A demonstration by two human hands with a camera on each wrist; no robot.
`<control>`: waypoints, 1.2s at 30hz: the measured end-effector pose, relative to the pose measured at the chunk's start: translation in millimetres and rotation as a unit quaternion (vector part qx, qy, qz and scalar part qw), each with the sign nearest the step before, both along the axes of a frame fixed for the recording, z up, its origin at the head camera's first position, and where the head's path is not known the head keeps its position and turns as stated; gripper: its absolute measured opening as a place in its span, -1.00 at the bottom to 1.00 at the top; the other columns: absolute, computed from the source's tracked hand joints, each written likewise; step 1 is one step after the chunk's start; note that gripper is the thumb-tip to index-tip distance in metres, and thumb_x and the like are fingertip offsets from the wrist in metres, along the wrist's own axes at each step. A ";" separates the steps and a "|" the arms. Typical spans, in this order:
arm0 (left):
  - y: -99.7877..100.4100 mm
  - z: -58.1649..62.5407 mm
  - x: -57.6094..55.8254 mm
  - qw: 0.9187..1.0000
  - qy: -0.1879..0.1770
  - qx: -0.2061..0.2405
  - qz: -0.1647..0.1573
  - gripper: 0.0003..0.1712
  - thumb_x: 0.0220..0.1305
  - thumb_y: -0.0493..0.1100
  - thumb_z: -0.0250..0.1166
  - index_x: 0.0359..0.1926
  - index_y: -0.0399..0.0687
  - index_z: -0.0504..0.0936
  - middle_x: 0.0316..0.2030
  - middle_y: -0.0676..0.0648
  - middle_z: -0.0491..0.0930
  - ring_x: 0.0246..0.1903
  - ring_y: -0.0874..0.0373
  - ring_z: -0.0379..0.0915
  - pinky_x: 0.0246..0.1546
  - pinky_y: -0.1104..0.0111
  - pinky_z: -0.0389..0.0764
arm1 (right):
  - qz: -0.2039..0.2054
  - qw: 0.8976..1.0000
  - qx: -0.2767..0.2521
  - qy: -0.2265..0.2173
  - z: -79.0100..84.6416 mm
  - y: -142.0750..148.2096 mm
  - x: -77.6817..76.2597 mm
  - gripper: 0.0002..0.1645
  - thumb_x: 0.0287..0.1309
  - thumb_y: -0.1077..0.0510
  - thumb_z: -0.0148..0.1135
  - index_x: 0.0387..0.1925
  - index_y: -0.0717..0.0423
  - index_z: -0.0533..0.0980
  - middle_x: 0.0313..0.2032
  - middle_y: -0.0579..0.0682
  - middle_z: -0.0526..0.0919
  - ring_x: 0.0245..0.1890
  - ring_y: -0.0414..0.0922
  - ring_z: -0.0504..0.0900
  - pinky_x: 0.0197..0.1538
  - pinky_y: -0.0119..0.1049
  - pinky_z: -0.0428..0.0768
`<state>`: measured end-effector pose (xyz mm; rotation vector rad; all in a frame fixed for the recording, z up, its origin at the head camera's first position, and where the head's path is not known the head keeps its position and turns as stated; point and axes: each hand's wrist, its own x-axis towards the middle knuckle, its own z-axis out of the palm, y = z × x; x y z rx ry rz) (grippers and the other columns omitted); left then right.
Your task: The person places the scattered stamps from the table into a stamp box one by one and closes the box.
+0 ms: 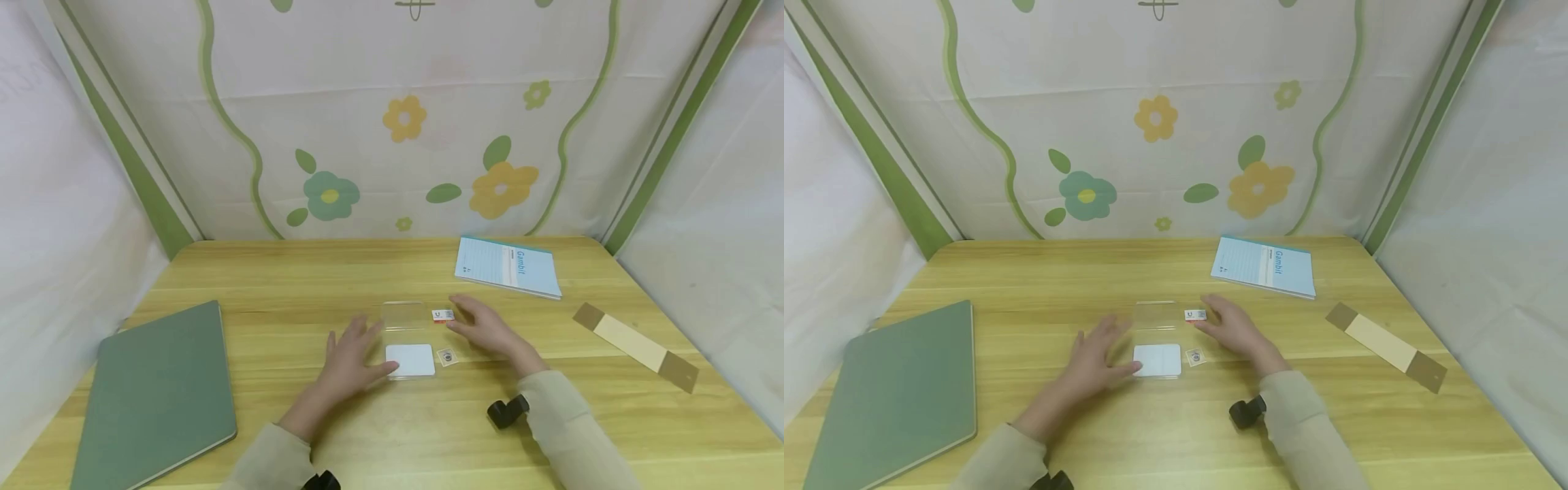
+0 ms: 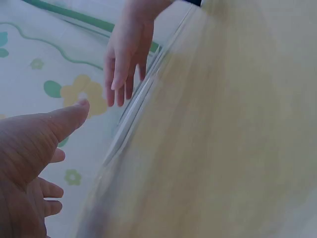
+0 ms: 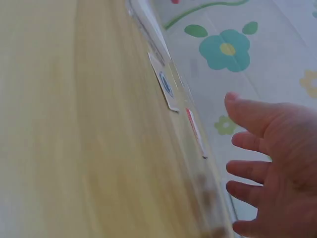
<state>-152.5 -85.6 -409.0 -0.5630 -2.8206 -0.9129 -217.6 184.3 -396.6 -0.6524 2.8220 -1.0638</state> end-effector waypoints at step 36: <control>4.9 -21.2 6.0 0.999 0.012 -0.042 -0.017 -0.26 -0.09 0.32 0.17 0.11 0.10 0.39 0.20 -0.20 0.12 0.20 -0.11 -0.12 0.04 -0.15 -0.33 | -0.101 0.988 0.012 0.113 -32.6 -15.6 -3.8 -0.74 -0.08 0.14 0.27 -0.26 0.12 0.57 0.01 0.14 0.42 0.08 0.11 0.24 0.10 0.17 -0.16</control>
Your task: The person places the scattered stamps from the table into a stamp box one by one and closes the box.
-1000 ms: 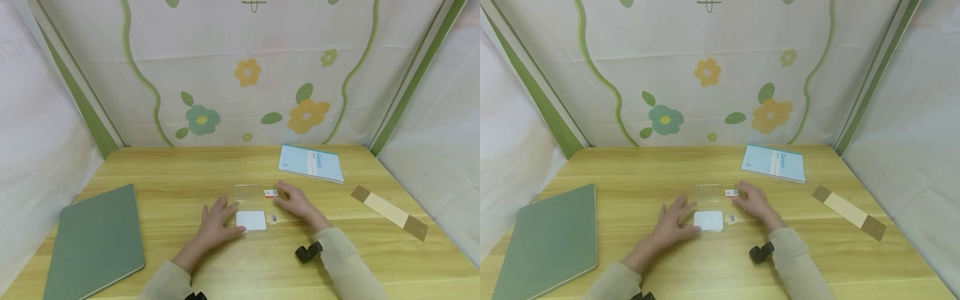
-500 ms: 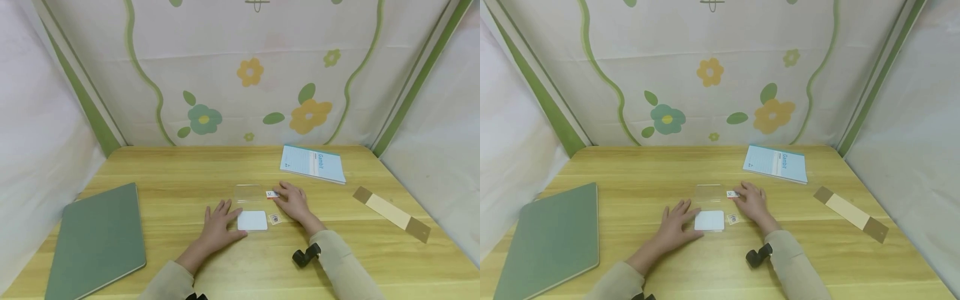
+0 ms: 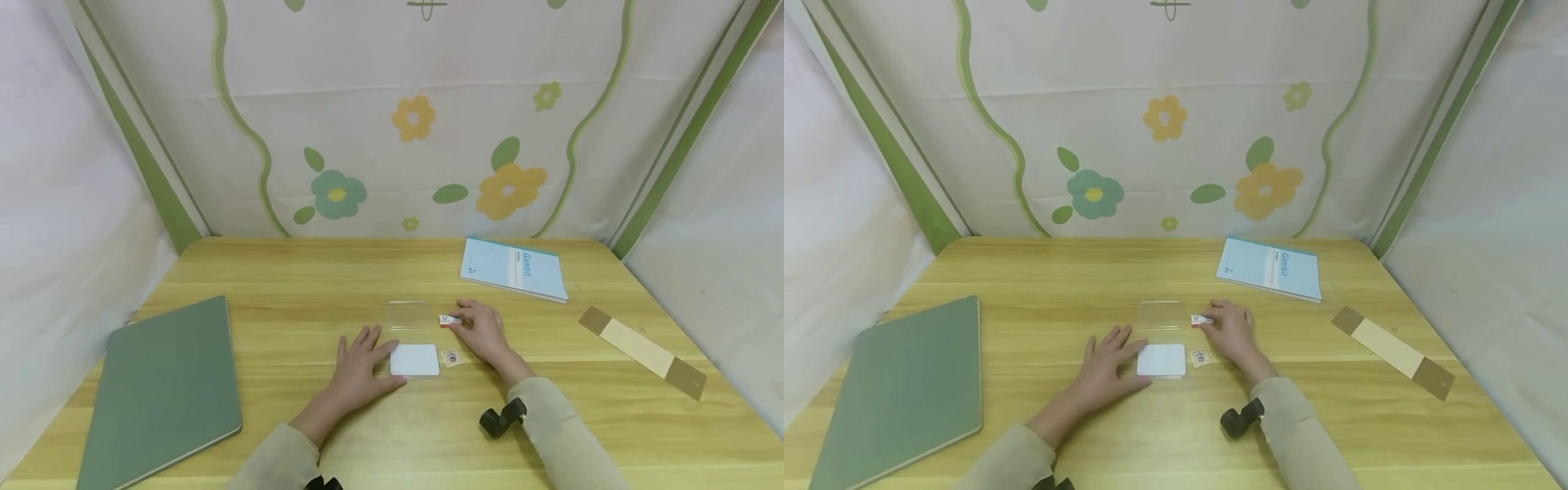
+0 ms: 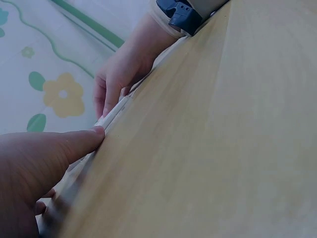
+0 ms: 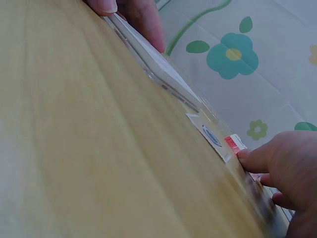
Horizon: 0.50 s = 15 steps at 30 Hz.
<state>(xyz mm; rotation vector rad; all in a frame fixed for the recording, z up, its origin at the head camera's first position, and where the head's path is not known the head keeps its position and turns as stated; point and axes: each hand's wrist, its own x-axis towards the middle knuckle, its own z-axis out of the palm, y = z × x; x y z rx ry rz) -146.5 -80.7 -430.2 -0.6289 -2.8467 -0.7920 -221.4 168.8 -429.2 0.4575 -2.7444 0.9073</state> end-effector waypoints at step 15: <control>0.4 0.5 0.5 1.000 0.006 0.000 -0.004 -0.27 -0.08 0.31 0.18 0.11 0.08 0.40 0.19 -0.21 0.13 0.20 -0.12 -0.11 0.03 -0.15 -0.32 | -0.015 0.997 -0.064 -0.041 10.8 -3.5 3.4 -0.79 -0.10 0.28 0.23 -0.32 0.19 0.51 -0.45 -0.02 0.48 -0.44 -0.11 0.40 -0.36 -0.24 0.39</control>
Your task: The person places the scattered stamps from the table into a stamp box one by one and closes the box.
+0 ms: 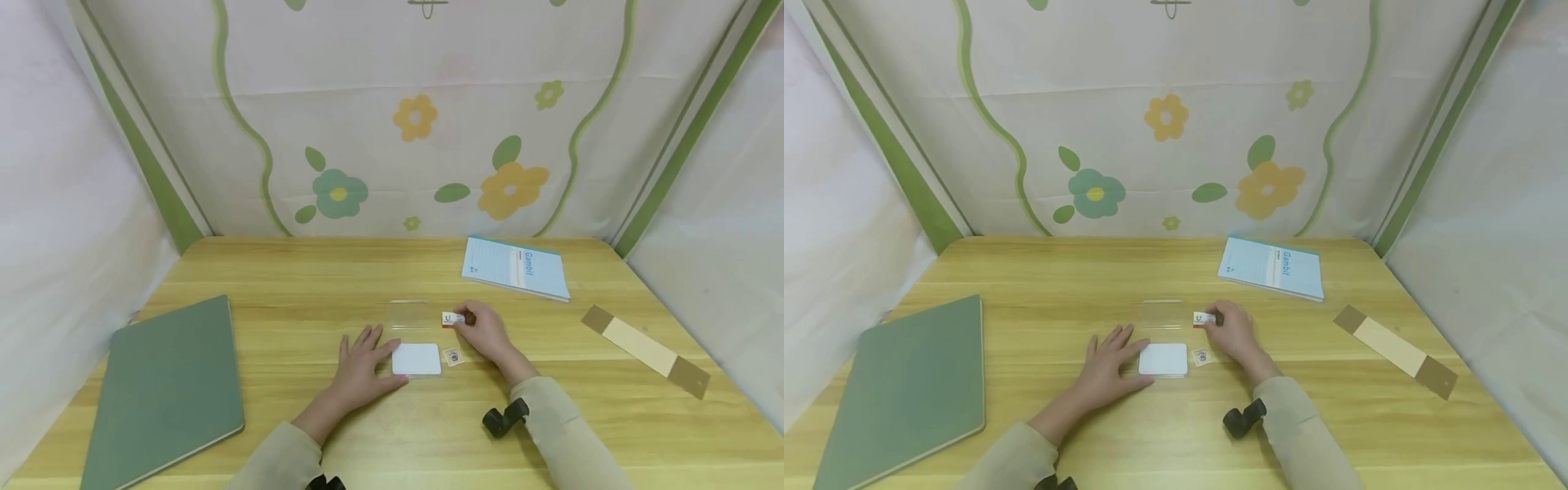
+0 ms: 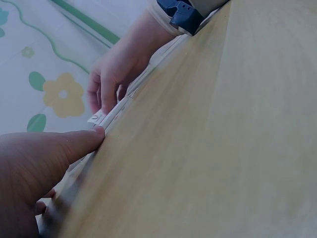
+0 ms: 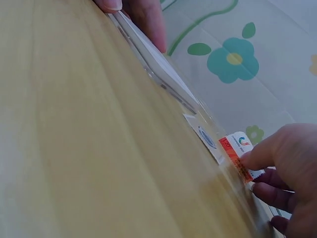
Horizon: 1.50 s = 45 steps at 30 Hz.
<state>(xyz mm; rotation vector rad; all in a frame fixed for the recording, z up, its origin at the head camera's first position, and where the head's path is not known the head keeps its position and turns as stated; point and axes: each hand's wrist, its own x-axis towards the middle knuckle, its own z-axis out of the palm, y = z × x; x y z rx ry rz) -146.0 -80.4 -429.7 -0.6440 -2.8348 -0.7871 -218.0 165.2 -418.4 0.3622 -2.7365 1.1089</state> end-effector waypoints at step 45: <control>-0.9 -0.5 -1.9 1.000 0.012 0.012 0.009 -0.28 -0.14 0.33 0.20 0.03 0.07 0.44 0.16 -0.20 0.19 0.18 -0.12 -0.06 0.02 -0.17 -0.26 | 0.171 0.983 -0.055 -0.050 1.0 -59.6 37.6 -0.89 -0.07 0.28 0.22 -0.40 0.11 0.51 -0.56 -0.18 0.43 -0.54 -0.23 0.38 -0.46 -0.38 0.41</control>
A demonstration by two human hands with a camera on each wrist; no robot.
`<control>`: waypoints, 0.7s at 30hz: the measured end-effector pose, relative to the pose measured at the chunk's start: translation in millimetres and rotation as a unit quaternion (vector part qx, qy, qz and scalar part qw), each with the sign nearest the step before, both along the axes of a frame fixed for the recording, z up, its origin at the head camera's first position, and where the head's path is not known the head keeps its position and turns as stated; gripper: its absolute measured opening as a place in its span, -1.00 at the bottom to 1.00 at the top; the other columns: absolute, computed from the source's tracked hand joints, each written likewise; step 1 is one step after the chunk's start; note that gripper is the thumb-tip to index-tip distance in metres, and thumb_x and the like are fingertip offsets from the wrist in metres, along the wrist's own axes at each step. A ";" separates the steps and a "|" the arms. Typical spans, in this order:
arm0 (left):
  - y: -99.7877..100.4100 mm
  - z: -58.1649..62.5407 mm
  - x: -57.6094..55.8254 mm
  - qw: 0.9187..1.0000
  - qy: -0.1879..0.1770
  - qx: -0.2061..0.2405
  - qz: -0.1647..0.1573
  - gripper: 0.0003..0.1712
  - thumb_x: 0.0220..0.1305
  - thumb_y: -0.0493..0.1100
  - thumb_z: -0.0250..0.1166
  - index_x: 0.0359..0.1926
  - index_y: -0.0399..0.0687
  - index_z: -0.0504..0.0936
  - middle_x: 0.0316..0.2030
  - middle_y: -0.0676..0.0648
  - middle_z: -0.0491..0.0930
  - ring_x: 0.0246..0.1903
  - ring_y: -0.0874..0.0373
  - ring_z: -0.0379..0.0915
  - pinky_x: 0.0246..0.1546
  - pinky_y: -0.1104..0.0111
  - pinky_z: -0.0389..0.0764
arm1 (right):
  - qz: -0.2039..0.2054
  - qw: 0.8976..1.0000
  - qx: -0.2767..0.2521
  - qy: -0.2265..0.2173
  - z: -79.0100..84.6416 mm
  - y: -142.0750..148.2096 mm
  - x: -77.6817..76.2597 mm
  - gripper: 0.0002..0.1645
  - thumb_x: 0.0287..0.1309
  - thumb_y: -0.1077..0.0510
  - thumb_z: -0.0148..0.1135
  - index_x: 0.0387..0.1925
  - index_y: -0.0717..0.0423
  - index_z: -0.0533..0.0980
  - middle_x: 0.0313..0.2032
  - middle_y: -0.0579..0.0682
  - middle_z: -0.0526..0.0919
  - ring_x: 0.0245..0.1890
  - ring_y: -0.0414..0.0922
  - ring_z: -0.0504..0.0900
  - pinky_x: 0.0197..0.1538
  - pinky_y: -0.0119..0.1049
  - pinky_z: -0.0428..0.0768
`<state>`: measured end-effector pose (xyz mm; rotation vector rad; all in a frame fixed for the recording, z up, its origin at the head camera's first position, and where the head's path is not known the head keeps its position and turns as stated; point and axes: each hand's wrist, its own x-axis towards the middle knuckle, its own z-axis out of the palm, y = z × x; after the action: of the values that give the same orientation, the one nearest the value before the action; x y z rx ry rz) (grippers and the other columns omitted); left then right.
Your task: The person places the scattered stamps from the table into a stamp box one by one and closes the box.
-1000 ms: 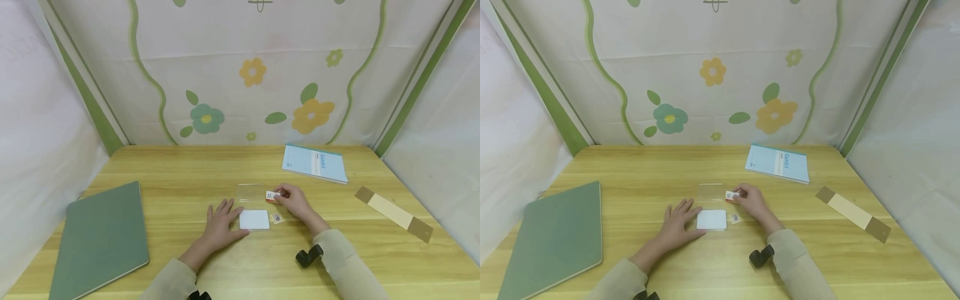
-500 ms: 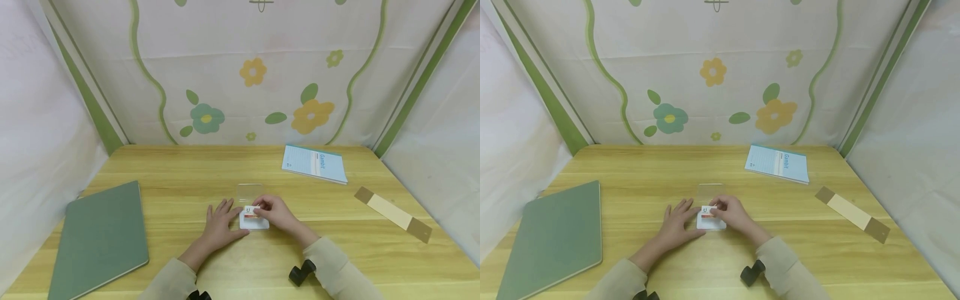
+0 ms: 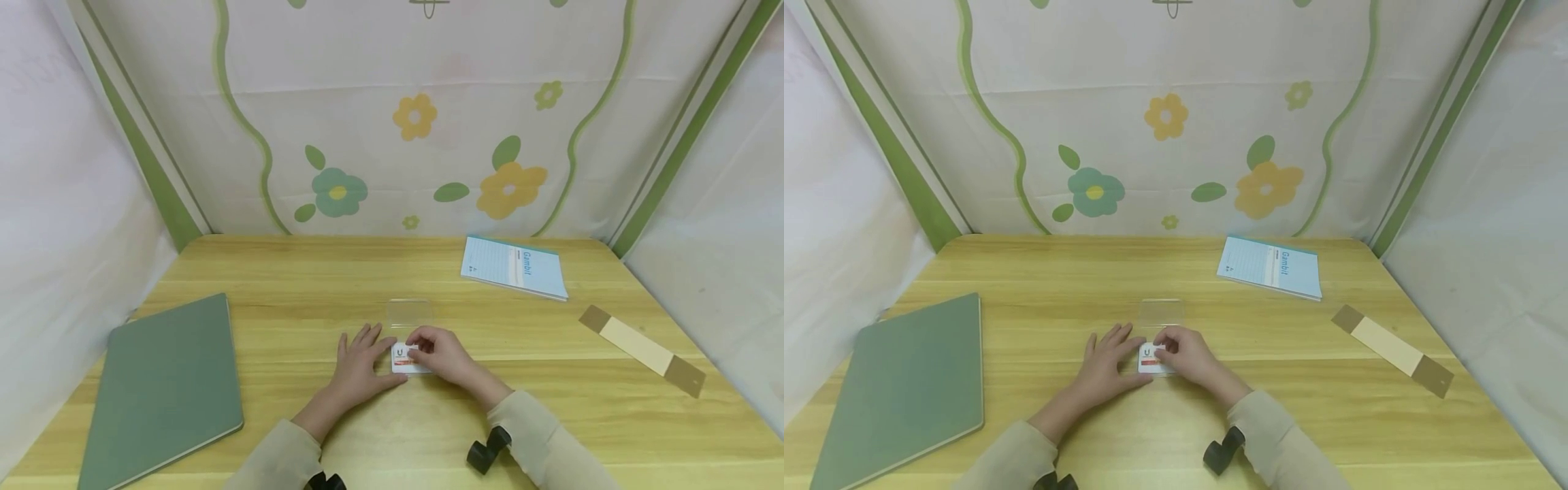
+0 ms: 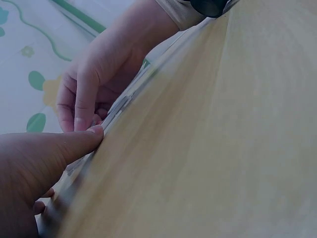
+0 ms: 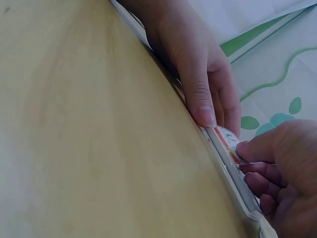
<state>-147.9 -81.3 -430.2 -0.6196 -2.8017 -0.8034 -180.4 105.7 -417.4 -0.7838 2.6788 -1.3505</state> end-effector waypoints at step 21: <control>0.6 3.0 1.2 1.000 -0.006 -0.004 -0.001 -0.28 -0.14 0.29 0.23 0.04 0.04 0.44 0.16 -0.21 0.19 0.18 -0.13 -0.06 0.02 -0.18 -0.25 | -0.026 0.997 0.023 0.067 3.7 -1.5 1.9 -0.85 -0.15 0.28 0.28 -0.42 0.13 0.53 -0.49 -0.14 0.39 -0.46 -0.23 0.35 -0.39 -0.38 0.40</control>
<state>-146.7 -80.7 -427.3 -0.6210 -2.8160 -0.7999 -178.5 104.2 -413.7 -0.8359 2.8396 -1.2868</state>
